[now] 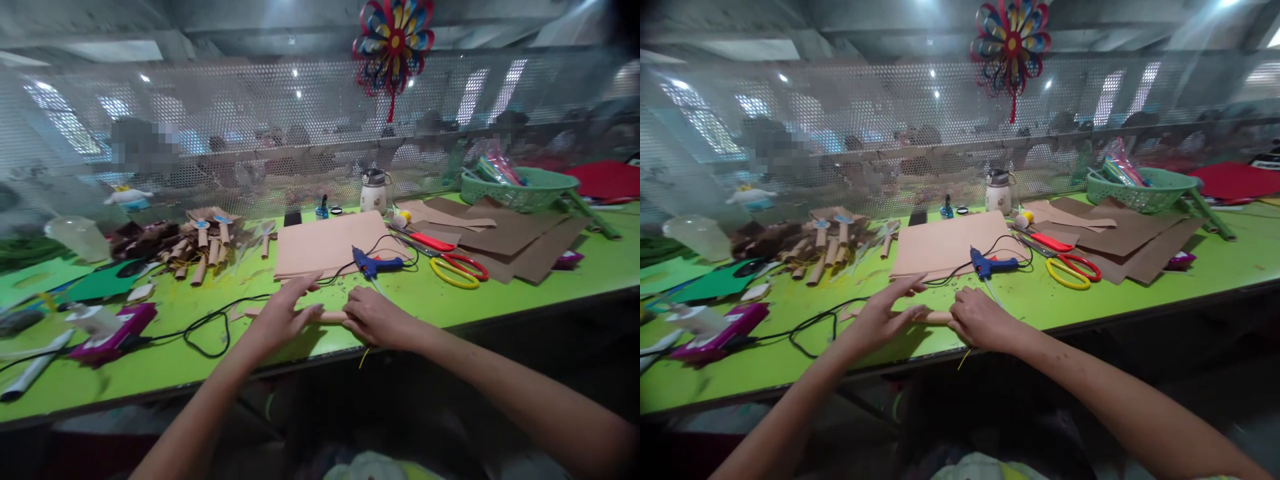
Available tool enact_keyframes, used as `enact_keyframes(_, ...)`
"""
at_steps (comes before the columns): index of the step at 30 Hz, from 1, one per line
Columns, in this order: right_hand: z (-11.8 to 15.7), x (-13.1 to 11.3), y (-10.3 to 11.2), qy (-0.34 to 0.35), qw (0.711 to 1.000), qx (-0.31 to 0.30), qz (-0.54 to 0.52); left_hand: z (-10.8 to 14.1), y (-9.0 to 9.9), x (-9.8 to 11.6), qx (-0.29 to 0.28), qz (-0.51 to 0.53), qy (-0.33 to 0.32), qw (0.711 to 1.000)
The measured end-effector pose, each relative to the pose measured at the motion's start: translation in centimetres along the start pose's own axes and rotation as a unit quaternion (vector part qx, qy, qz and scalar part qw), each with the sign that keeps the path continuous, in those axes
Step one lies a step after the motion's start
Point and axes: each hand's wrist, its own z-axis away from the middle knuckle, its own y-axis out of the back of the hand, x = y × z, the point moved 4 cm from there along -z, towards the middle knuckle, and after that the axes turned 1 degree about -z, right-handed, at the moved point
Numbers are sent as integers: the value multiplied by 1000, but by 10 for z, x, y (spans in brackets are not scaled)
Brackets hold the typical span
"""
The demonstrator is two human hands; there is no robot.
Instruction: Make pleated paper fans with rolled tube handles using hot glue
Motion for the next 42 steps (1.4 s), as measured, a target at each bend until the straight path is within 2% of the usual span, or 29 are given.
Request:
enact_keyframes(4,-1,5,0,-10,999,-1,-43,2,19,-3,81,35,-5,996)
enact_keyframes(9,-7,17,4,-69,990,5,-124,17,26,3,109,81,20,991)
enact_keyframes(12,-9,25,9,-108,977,11,-181,28,23,14,120,98,41,987)
enact_keyframes(16,-10,31,23,-132,958,26,-253,33,2,20,67,180,118,974)
enact_keyframes(19,-7,34,30,-151,904,25,-398,29,-15,18,13,257,193,947)
enact_keyframes(22,-5,32,32,-161,808,27,-566,21,-25,15,13,374,275,886)
enact_keyframes(25,-5,25,29,-171,702,32,-691,5,-26,21,35,491,255,832)
enact_keyframes(26,-6,22,27,-173,676,32,-716,-1,-27,24,38,523,236,818)
enact_keyframes(28,-9,18,24,-175,642,35,-746,-13,-28,28,40,579,207,788)
enact_keyframes(31,-14,15,20,-177,608,59,-772,-27,-33,30,49,625,192,755)
enact_keyframes(34,-19,14,20,-169,590,76,-786,-36,-35,28,66,642,190,740)
enact_keyframes(42,-19,12,19,-159,572,98,-799,-56,-23,19,71,636,211,739)
